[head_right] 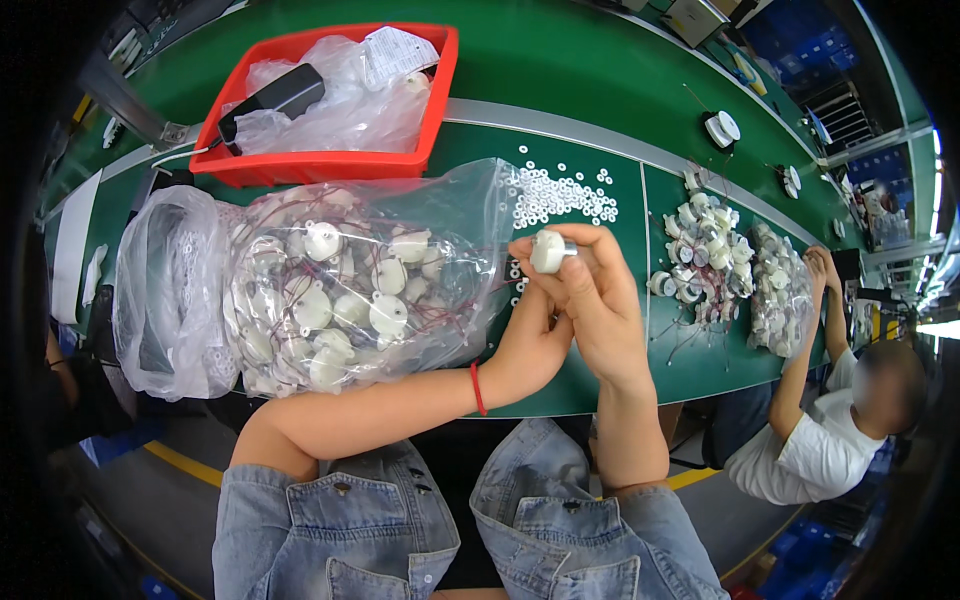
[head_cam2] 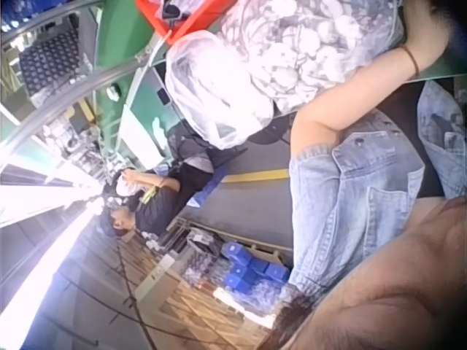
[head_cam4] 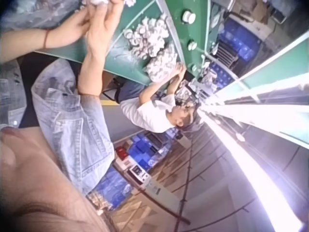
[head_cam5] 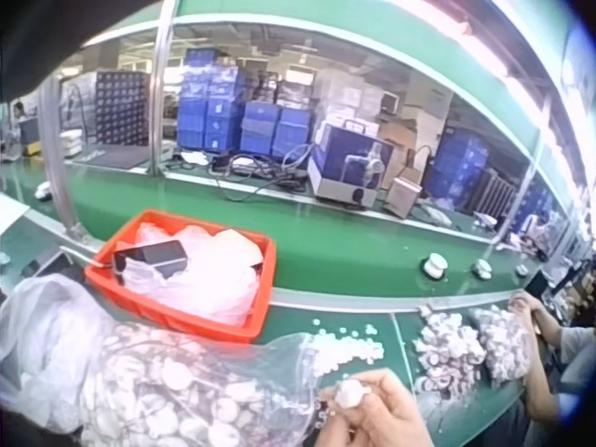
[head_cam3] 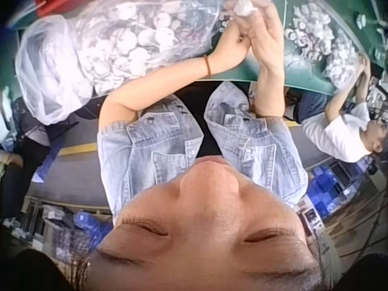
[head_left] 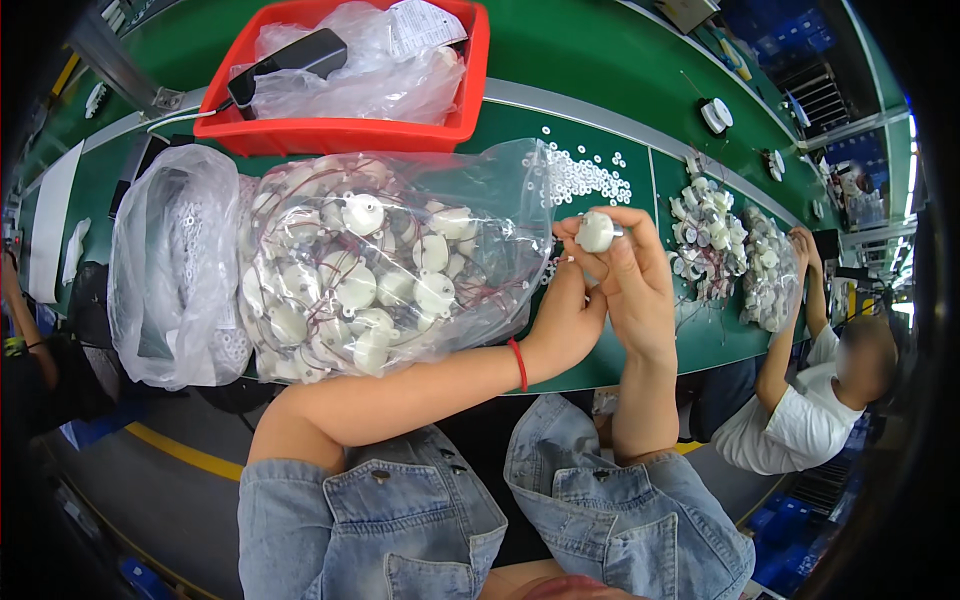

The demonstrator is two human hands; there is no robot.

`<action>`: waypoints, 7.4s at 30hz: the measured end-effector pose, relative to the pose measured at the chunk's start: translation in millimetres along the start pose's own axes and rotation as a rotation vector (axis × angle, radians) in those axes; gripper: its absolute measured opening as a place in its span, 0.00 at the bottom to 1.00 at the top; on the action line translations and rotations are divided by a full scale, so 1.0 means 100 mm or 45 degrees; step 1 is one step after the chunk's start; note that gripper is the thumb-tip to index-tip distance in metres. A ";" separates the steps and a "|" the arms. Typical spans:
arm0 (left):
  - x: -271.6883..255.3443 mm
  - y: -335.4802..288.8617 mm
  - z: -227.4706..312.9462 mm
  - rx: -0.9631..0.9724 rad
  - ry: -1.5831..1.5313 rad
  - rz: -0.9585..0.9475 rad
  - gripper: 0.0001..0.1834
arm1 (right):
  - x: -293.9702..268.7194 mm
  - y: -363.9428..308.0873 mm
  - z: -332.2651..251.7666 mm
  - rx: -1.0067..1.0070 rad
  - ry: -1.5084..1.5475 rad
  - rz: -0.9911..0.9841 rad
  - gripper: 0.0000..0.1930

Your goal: The person assembles small white electronic components by hand at a green workbench. They pick up a white plastic housing, insert a small white washer, and place the assembled unit into a clear plastic bag. The process is repeated continuously with components from a red bin and loose washers on the table.

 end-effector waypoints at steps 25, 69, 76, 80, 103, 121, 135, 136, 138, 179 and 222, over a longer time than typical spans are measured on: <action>0.06 -0.14 0.48 0.105 0.041 -0.451 0.26 | -0.74 -0.23 0.00 0.017 -0.004 0.464 0.12; 0.04 -0.10 0.41 0.334 0.533 -0.348 0.08 | -0.73 0.24 0.34 0.070 -0.897 0.131 0.08; 0.06 -0.12 0.41 0.381 0.572 -0.316 0.09 | -0.73 0.22 0.31 0.064 -0.932 0.112 0.08; 0.07 -0.13 0.40 0.390 0.588 -0.306 0.09 | -0.71 0.23 0.31 0.083 -0.960 0.098 0.07; 0.09 -0.15 0.39 0.443 0.651 -0.328 0.08 | -0.65 0.23 0.30 0.075 -0.982 0.120 0.08; 0.10 -0.19 0.40 0.478 0.596 -0.381 0.08 | -0.29 0.32 0.22 -0.028 -1.718 -0.267 0.11; 0.21 -0.25 0.47 0.408 0.483 -0.669 0.08 | -0.58 0.41 0.29 -0.011 -1.414 -0.245 0.10; 0.21 -0.24 0.45 0.394 0.485 -0.678 0.08 | -0.72 0.42 0.33 -0.069 -1.286 -0.205 0.09; 0.18 -0.20 0.43 0.363 0.473 -0.665 0.07 | -0.87 0.35 0.30 0.237 -0.892 -0.058 0.09; 0.08 0.03 0.60 0.142 -0.245 -0.549 0.25 | -0.71 -0.63 -0.17 -0.054 0.196 -0.273 0.20; 0.14 -0.08 0.77 0.898 0.550 -0.661 0.24 | -0.53 -0.95 -0.28 -0.652 -1.243 0.101 0.41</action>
Point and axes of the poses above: each hand's wrist, its own y-axis towards the middle knuckle, its own x-axis out of the palm, z = x × y, the point moved 6 cm from there along y, towards the middle knuckle, and after that the axes turned 4 degrees about y, right-handed, at the moved point
